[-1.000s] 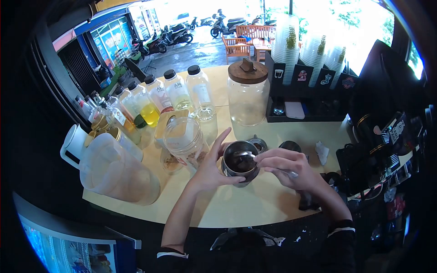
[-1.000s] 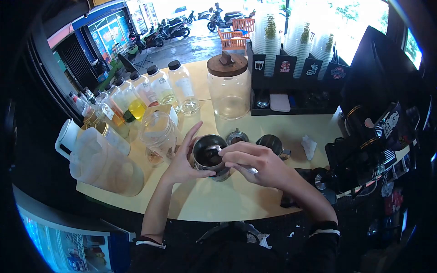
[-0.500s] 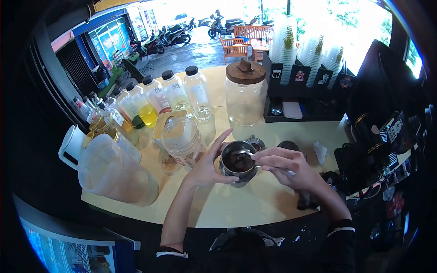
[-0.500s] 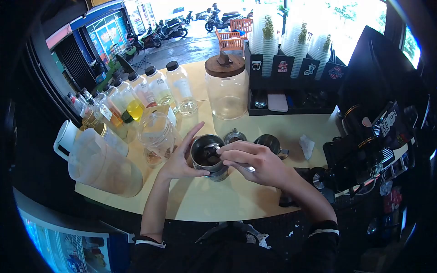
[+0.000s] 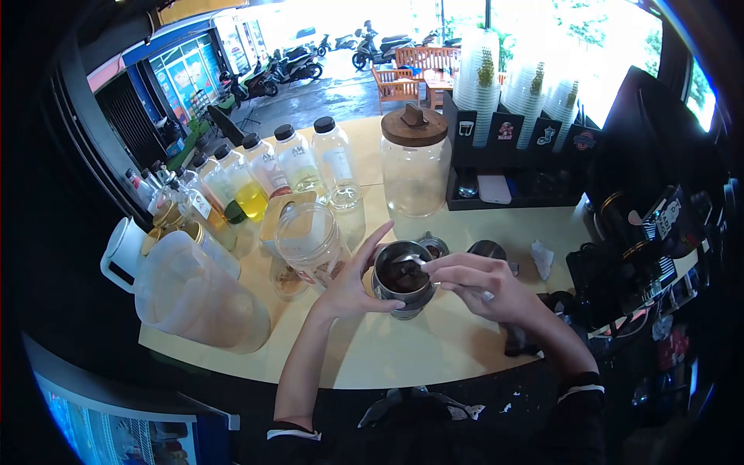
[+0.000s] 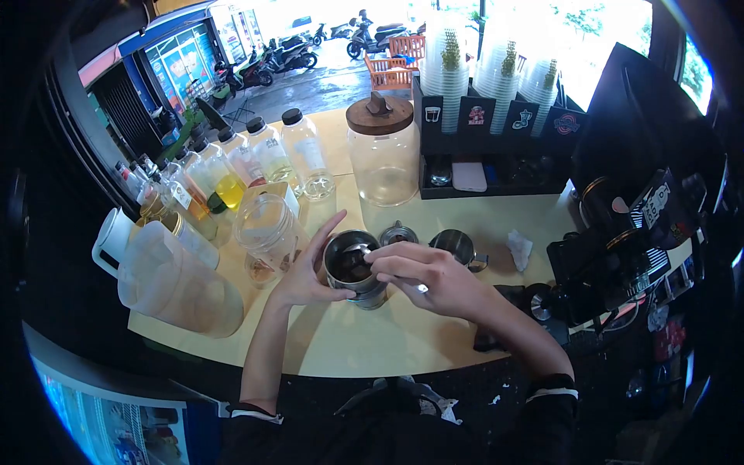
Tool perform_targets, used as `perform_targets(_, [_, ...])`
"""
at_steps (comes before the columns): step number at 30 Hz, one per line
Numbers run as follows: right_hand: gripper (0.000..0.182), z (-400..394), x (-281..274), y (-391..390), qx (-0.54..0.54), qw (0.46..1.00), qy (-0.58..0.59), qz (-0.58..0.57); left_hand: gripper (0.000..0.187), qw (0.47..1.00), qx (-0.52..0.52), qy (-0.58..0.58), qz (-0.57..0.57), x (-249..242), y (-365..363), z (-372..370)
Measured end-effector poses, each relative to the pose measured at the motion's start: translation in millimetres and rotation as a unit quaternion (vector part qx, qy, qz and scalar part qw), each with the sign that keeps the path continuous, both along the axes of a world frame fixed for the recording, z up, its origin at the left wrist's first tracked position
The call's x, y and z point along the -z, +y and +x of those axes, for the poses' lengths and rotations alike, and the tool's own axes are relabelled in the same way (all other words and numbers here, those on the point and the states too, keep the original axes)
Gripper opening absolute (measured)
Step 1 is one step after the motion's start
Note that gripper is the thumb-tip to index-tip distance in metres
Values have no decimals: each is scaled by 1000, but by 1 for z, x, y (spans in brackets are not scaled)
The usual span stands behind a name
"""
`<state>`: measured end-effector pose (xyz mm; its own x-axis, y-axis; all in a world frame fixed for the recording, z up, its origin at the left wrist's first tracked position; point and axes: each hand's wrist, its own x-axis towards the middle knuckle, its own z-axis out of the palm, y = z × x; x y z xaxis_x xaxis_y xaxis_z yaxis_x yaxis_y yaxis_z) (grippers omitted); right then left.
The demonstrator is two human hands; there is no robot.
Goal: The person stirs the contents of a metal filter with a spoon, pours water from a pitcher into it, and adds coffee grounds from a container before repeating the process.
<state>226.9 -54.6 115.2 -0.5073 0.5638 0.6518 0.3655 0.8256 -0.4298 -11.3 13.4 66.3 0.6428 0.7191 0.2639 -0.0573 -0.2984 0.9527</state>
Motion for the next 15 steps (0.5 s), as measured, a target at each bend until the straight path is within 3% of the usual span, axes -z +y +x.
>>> perform_targets(15, [16,-6,-5,-4,-14,1000,-18,-7,115,999,-5,30,41,-4,0,-2])
